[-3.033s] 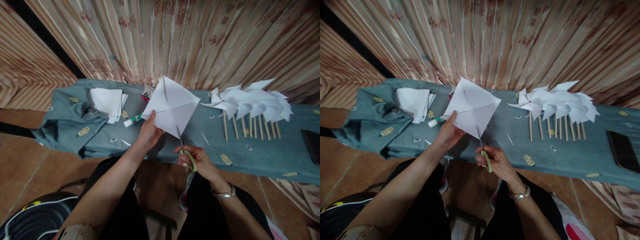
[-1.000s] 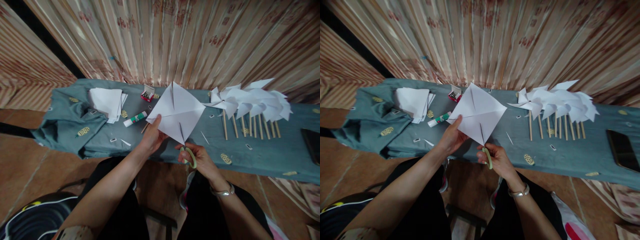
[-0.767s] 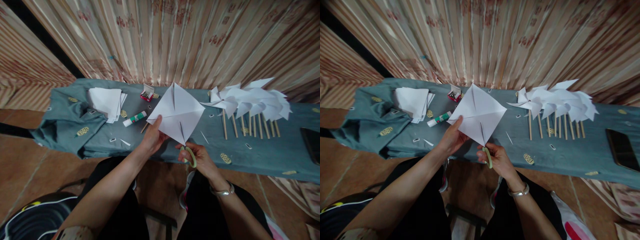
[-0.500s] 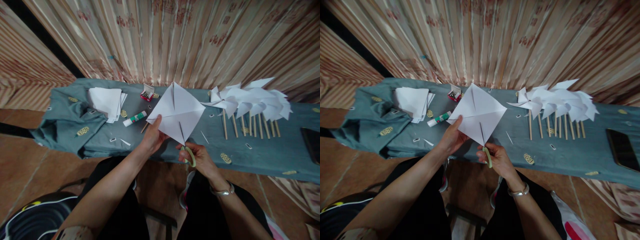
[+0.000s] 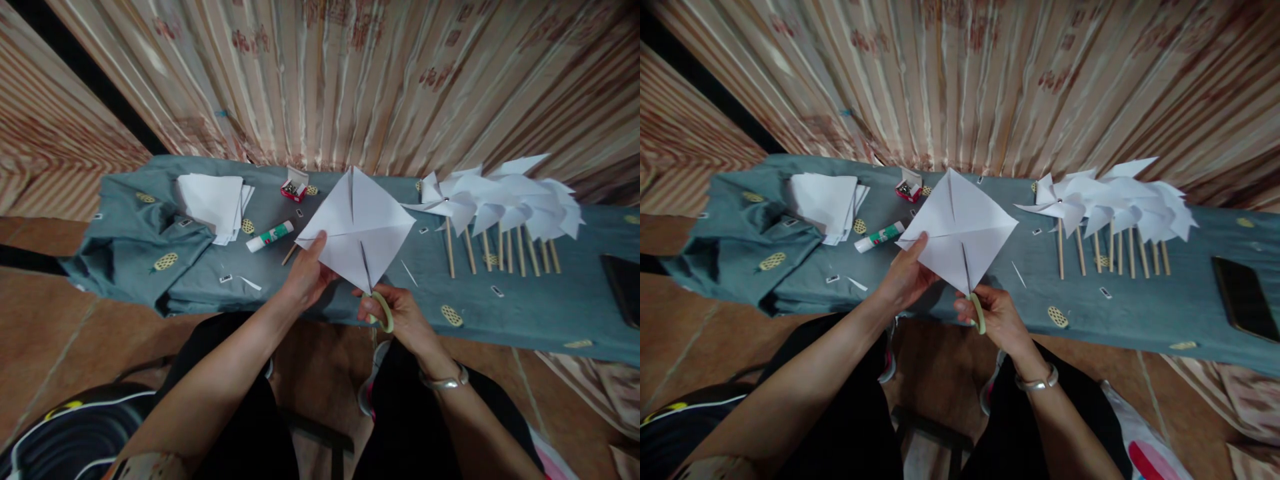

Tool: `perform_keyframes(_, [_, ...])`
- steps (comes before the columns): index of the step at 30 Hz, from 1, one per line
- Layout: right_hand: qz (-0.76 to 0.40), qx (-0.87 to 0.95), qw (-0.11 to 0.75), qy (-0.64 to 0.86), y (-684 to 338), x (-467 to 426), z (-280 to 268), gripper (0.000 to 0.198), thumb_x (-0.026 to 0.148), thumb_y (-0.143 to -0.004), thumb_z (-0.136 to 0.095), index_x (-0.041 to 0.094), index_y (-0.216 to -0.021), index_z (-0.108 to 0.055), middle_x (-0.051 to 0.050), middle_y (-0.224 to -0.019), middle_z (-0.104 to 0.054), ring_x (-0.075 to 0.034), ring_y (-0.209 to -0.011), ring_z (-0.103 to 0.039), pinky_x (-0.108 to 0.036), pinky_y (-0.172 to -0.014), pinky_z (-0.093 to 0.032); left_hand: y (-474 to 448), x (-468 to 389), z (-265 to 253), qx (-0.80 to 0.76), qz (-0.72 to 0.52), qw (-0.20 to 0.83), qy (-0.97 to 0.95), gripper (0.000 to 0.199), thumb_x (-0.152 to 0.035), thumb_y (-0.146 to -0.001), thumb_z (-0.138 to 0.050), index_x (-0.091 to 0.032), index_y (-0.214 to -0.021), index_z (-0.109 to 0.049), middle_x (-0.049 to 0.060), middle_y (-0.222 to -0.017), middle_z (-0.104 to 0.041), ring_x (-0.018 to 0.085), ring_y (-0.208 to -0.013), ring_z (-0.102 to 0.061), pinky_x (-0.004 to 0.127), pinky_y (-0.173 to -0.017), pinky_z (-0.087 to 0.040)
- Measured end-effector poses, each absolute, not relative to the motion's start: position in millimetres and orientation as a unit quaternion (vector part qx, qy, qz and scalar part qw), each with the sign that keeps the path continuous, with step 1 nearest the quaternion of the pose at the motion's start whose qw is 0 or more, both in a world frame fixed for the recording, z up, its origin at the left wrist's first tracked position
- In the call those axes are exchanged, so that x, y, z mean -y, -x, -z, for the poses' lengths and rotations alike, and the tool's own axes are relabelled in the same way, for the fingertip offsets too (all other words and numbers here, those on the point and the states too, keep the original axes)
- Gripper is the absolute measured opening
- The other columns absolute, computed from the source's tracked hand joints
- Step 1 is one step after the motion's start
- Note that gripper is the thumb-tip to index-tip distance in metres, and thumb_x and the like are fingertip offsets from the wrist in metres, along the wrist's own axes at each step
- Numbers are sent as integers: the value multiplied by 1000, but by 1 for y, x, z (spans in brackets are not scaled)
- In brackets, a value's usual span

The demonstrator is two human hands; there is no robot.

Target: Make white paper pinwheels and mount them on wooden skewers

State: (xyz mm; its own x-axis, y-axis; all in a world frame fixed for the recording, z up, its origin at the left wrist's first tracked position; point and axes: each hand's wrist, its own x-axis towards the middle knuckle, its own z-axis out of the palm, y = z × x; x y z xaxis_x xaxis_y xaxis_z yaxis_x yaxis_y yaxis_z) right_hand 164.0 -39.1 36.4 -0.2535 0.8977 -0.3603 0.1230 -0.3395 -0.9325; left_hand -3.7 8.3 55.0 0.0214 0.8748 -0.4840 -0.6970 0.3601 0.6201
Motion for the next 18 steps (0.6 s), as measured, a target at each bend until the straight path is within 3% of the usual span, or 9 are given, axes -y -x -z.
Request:
perform_keyframes(5, [-619, 501, 310, 520, -164, 39, -38, 45, 59, -61, -82, 17, -74, -69, 1, -53, -62, -12, -51, -54, -24, -48, -44, 3, -7, -54, -427, -548, 711, -109, 13, -25, -95, -53, -18, -99, -64, 2, -73, -68, 16, -62, -65, 32, -70, -60])
perform_keyframes(11, [-606, 508, 318, 523, -163, 39, -38, 47, 63, -61, -80, 18, -68, -66, 0, -55, -63, -12, -49, -54, -24, -47, -45, 2, -7, -52, -422, -548, 716, -100, 16, -25, -96, -51, -17, -92, -64, 4, -75, -69, 18, -67, -67, 37, -76, -60])
perform_keyframes(18, [-619, 465, 326, 542, -161, 39, -36, 53, 65, -51, -84, 18, -69, -67, 0, -53, -64, -13, -47, -58, -24, -45, -47, 3, -6, -55, -425, -545, 715, -101, 15, -25, -96, -50, -17, -95, -64, 3, -73, -68, 18, -67, -66, 36, -75, -60])
